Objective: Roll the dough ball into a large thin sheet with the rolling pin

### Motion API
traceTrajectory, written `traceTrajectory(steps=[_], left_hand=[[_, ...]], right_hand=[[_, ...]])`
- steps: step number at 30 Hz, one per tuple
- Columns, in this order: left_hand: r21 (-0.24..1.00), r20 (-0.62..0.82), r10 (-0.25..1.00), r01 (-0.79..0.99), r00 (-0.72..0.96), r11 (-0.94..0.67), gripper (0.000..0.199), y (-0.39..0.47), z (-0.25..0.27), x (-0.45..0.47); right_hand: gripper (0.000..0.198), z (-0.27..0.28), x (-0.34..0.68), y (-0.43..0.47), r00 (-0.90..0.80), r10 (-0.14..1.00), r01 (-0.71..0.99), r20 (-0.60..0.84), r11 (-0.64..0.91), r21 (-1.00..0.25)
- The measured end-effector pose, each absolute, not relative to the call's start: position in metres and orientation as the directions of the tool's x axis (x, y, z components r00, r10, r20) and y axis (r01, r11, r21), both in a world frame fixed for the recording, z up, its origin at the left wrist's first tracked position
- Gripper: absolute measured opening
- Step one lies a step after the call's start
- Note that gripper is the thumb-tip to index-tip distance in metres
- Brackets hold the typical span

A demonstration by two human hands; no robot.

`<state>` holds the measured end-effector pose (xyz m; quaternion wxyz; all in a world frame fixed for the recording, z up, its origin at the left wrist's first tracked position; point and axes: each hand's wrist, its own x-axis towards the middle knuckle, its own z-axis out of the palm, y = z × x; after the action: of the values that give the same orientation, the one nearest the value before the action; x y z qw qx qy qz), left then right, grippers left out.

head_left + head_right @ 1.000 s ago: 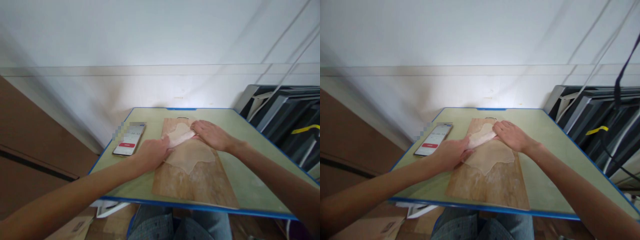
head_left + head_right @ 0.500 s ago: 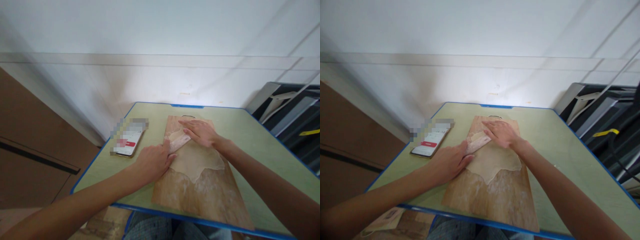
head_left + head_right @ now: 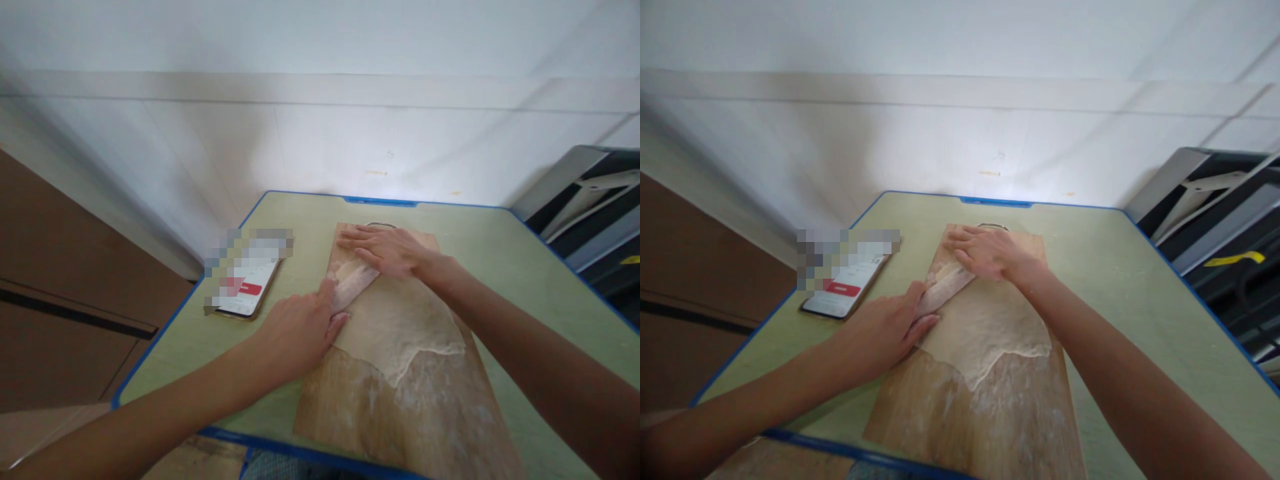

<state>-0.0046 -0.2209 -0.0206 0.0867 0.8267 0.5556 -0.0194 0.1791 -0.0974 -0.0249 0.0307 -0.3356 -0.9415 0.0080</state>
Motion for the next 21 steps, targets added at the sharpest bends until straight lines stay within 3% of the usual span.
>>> traceTrajectory(steps=[11, 21], left_hand=[[0.113, -0.201, 0.912, 0.933, 0.358, -0.342, 0.035, -0.219, -0.018, -0.003], [0.088, -0.291, 0.900, 0.946, 0.324, -0.312, 0.039, -0.217, -0.009, -0.001]], right_hand=[[0.050, -0.025, 0.172, -0.081, -0.856, 0.517, 0.516, -0.029, 0.848, -0.118], [0.042, -0.019, 0.163, -0.083, -0.889, 0.452, 0.446, 0.070, 0.890, -0.090]])
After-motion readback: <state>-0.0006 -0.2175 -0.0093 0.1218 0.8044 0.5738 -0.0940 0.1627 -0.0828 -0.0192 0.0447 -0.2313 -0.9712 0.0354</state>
